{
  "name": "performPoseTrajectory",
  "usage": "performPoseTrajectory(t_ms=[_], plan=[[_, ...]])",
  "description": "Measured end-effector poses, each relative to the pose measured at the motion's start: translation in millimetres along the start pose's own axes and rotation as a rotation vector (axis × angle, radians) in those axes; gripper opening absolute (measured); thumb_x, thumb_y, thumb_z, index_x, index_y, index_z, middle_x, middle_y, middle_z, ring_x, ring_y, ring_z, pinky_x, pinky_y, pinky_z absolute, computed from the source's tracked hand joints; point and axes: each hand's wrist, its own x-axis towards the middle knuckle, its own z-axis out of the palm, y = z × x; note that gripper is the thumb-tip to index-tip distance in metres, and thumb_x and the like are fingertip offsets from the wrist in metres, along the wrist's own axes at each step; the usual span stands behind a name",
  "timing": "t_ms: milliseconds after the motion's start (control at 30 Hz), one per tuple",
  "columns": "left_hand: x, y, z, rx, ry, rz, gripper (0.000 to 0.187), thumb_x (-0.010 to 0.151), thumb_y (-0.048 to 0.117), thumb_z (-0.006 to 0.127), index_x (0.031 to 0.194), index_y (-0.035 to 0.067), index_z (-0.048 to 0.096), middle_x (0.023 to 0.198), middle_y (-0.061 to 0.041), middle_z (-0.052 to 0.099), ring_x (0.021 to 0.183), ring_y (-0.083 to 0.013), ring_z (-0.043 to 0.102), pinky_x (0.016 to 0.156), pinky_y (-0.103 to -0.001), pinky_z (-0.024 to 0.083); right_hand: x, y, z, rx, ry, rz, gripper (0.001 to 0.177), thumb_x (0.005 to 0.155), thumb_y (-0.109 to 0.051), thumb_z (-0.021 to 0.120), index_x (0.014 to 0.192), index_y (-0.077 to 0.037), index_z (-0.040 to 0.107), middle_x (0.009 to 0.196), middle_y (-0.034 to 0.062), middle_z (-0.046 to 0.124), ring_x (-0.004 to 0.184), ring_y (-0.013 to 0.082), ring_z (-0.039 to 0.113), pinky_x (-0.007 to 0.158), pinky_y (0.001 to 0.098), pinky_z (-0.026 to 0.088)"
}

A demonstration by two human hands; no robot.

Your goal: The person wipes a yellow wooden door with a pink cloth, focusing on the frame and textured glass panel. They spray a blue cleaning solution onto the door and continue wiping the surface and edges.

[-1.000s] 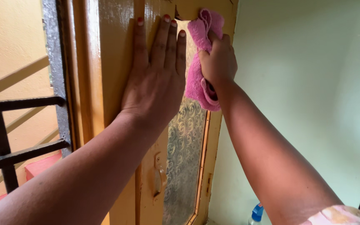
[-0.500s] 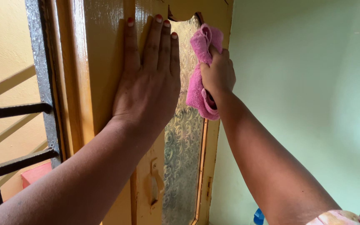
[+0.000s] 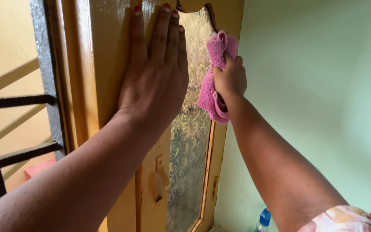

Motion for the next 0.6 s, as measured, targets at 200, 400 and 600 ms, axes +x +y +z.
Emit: performPoseTrajectory(t_ms=[200, 400, 600], plan=[[-1.9, 1.1, 2.4, 0.03, 0.022, -0.002, 0.062, 0.105, 0.025, 0.047, 0.157, -0.009, 0.048, 0.167, -0.025, 0.04, 0.158, -0.0403, 0.025, 0.122, -0.069, 0.008, -25.3, 4.7, 8.7, -0.001, -0.028, 0.054, 0.052, 0.091, -0.032, 0.069, 0.142, -0.027, 0.059, 0.128, 0.0164, 0.056, 0.113, 0.0364, 0.063, 0.096, 0.0503, 0.053], [-1.1, 2.6, 3.4, 0.086, 0.007, -0.02, 0.064, 0.102, 0.025, 0.048, 0.158, -0.006, 0.046, 0.168, -0.021, 0.039, 0.158, -0.0383, 0.024, 0.123, -0.067, 0.007, -62.9, -18.1, -3.1, 0.208, -0.036, -0.049, 0.05, 0.092, -0.03, 0.067, 0.141, -0.018, 0.058, 0.132, 0.0108, 0.058, 0.107, 0.0252, 0.069, 0.089, 0.042, 0.062], [-0.9, 2.8, 5.6, 0.072, 0.048, -0.033, 0.058, 0.109, 0.029, 0.046, 0.155, -0.005, 0.05, 0.167, -0.02, 0.042, 0.159, -0.0378, 0.025, 0.124, -0.067, 0.005, -112.7, -54.6, -36.5, 0.135, 0.07, -0.283, 0.057, 0.081, -0.021, 0.073, 0.137, -0.023, 0.063, 0.131, 0.014, 0.054, 0.108, 0.0367, 0.06, 0.086, 0.0505, 0.055]])
